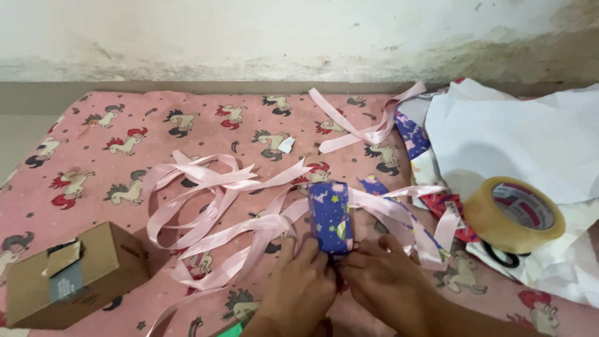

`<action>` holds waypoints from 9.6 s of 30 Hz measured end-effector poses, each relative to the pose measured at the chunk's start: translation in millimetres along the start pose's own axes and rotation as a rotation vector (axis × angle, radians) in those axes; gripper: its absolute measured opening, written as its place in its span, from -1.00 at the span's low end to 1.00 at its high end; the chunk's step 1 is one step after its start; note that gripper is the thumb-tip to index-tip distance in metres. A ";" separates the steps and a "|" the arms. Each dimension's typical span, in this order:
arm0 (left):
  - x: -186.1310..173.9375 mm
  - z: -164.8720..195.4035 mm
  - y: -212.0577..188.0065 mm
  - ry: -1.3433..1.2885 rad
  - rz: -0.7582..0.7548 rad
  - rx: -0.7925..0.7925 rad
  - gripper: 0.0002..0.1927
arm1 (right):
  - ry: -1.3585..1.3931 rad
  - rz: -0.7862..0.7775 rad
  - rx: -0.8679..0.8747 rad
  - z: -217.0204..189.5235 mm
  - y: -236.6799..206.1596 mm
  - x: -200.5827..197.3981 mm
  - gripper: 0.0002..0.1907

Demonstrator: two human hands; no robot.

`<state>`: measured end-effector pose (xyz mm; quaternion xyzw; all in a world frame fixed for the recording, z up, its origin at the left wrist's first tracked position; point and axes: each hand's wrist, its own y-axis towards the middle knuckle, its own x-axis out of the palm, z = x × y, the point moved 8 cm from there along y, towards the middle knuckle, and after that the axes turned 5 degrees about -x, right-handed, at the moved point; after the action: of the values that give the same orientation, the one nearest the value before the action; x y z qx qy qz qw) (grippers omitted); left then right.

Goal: The person ties a pink satin ribbon around a small gift box already covered in decorative paper, pulling the ribbon ends tight and working the knot at the top of the box. They handle a tape roll, press tape onto the box and ribbon, and arrange loose ribbon lengths on the bed while scissors and wrapping paper lie nearby.

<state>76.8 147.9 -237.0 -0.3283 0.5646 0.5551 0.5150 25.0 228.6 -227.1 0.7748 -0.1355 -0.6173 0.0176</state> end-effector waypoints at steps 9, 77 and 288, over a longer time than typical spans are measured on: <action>14.5 -1.2 13.4 0.099 0.032 0.033 -0.82 | -0.239 -0.096 -0.115 -3.9 2.4 9.2 -0.89; -7.4 -75.9 3.6 -0.461 -0.480 -1.439 -0.69 | -0.293 0.059 -0.101 12.1 17.8 -14.2 -0.78; -65.2 -144.9 62.9 -0.550 -0.387 -0.807 -0.66 | 0.908 0.020 0.809 83.3 77.8 -32.0 -0.77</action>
<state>2.5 5.5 -178.4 -0.4408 0.0787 0.6891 0.5698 -76.1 172.7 -201.2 0.9045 -0.3457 -0.1246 -0.2163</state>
